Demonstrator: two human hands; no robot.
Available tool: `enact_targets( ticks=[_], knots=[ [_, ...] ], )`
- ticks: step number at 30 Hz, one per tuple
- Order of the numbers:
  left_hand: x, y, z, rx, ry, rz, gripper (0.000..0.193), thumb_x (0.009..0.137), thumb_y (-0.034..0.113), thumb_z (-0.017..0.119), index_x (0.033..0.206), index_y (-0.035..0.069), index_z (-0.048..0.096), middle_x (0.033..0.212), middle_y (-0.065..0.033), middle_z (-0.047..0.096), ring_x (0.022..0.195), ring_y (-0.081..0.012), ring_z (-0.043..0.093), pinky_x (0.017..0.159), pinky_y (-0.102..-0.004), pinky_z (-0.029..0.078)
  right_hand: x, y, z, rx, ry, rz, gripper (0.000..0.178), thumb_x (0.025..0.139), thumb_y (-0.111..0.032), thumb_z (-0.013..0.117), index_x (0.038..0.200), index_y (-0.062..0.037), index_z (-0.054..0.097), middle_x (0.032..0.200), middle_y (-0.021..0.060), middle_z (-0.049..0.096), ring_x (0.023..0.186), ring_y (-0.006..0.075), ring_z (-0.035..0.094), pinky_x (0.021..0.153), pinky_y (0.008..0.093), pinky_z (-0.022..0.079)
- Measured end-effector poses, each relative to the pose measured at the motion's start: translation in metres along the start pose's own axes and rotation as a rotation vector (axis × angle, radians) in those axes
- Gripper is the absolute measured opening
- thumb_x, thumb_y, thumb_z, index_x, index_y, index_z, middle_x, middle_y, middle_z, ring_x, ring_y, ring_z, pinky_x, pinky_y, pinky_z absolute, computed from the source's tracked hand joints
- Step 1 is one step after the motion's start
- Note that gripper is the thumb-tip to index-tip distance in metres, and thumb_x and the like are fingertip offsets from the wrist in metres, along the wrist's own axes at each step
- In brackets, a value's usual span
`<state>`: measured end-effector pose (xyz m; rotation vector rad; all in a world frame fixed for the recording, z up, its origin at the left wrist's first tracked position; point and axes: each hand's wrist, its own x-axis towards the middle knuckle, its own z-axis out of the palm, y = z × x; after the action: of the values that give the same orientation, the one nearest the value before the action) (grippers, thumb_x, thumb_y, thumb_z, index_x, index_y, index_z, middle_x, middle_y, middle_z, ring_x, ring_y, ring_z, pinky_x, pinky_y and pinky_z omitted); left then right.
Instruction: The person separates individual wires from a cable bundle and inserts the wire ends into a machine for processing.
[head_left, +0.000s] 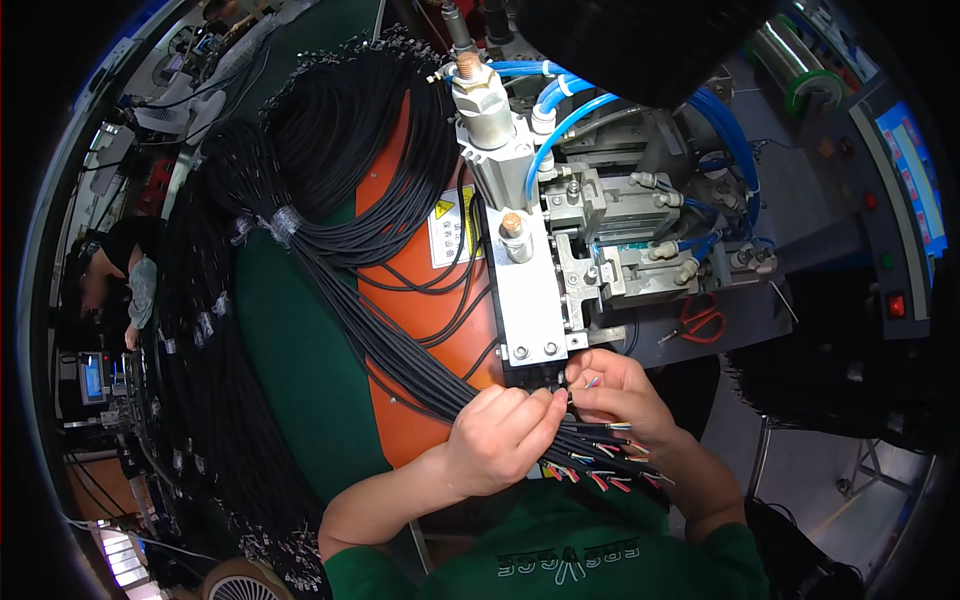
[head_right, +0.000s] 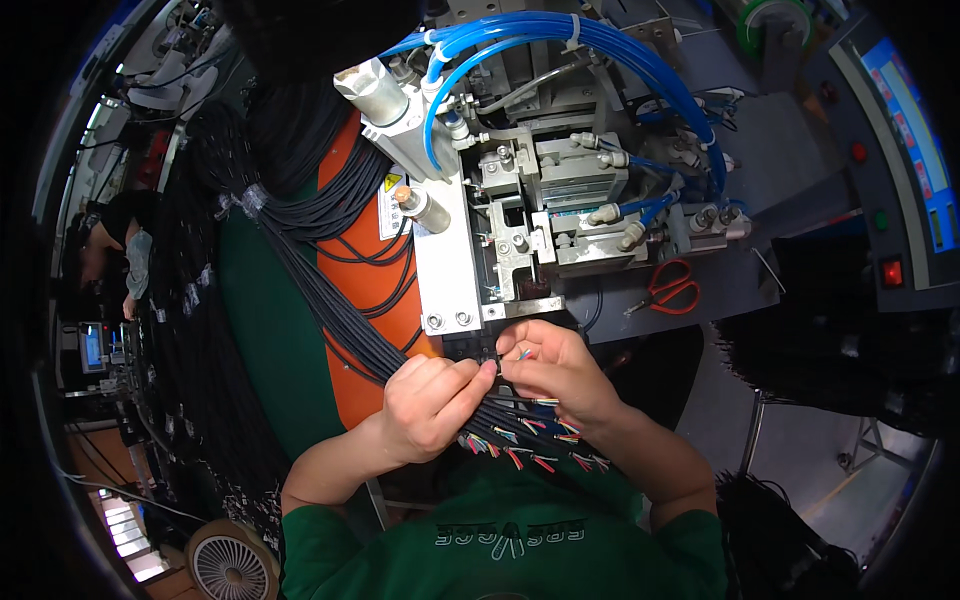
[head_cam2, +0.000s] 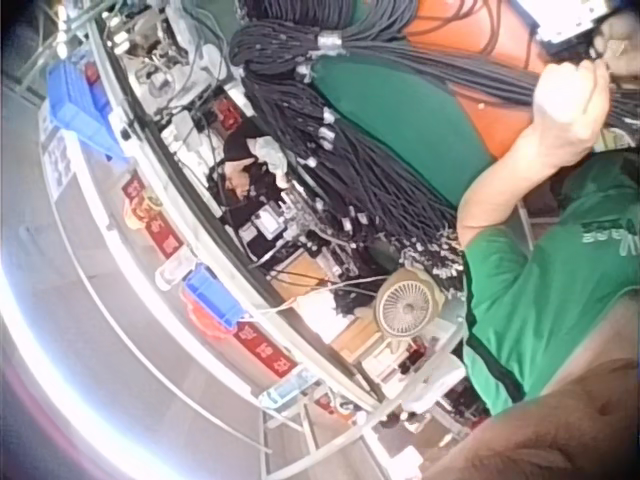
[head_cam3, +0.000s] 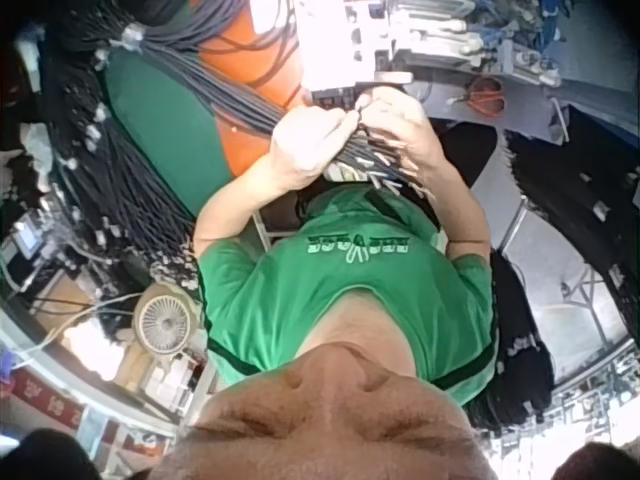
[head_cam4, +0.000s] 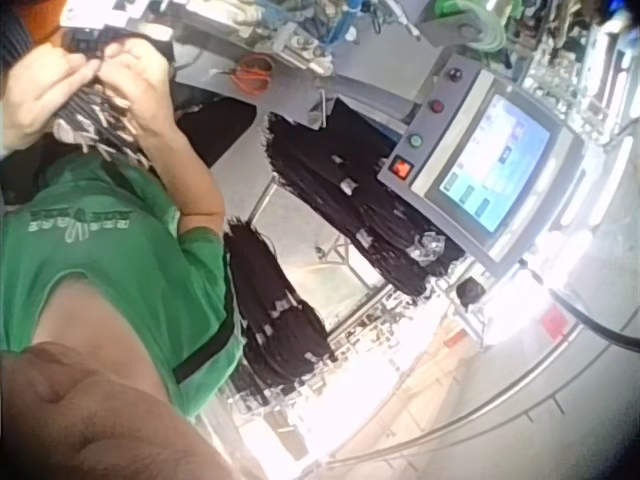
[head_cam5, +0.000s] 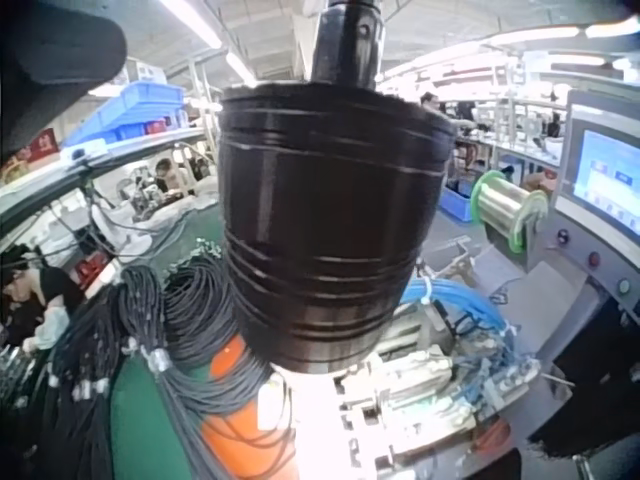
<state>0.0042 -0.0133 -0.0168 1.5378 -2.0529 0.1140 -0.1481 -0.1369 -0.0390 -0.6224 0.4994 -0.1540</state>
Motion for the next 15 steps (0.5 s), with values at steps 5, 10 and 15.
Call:
enact_targets(
  ticks=[5, 10, 15],
  knots=[
    [0.006, 0.002, -0.001, -0.203, 0.012, -0.212, 0.026, 0.072, 0.007, 0.066, 0.095, -0.003, 0.060, 0.072, -0.0079, 0.055, 0.055, -0.0211, 0.053, 0.048, -0.0312, 0.038, -0.005, 0.019, 0.014, -0.291, 0.014, -0.409, 0.025, 0.088, 0.003, 0.058, 0.113, 0.0026, 0.055, 0.094, 0.0051, 0.055, 0.077, 0.0082, 0.058, 0.066, 0.0226, 0.047],
    [0.002, 0.001, 0.007, -0.241, 0.080, -0.264, 0.022, 0.071, 0.009, 0.070, 0.087, 0.001, 0.057, 0.061, -0.0063, 0.049, 0.044, -0.0227, 0.047, 0.043, -0.0325, 0.036, 0.007, 0.033, 0.012, -1.446, 0.318, -1.221, 0.032, 0.081, -0.009, 0.066, 0.112, -0.0002, 0.064, 0.105, 0.0132, 0.056, 0.089, 0.0245, 0.059, 0.074, 0.0313, 0.047],
    [0.006, 0.001, 0.001, -0.208, -0.010, -0.213, 0.027, 0.070, 0.014, 0.072, 0.088, 0.000, 0.058, 0.062, -0.0065, 0.048, 0.047, -0.0223, 0.048, 0.044, -0.0329, 0.036, 0.001, 0.022, -0.004, -0.515, 0.045, -0.584, 0.021, 0.089, -0.006, 0.061, 0.107, 0.0049, 0.064, 0.094, 0.0092, 0.059, 0.084, 0.0141, 0.059, 0.071, 0.0261, 0.047]
  ],
)
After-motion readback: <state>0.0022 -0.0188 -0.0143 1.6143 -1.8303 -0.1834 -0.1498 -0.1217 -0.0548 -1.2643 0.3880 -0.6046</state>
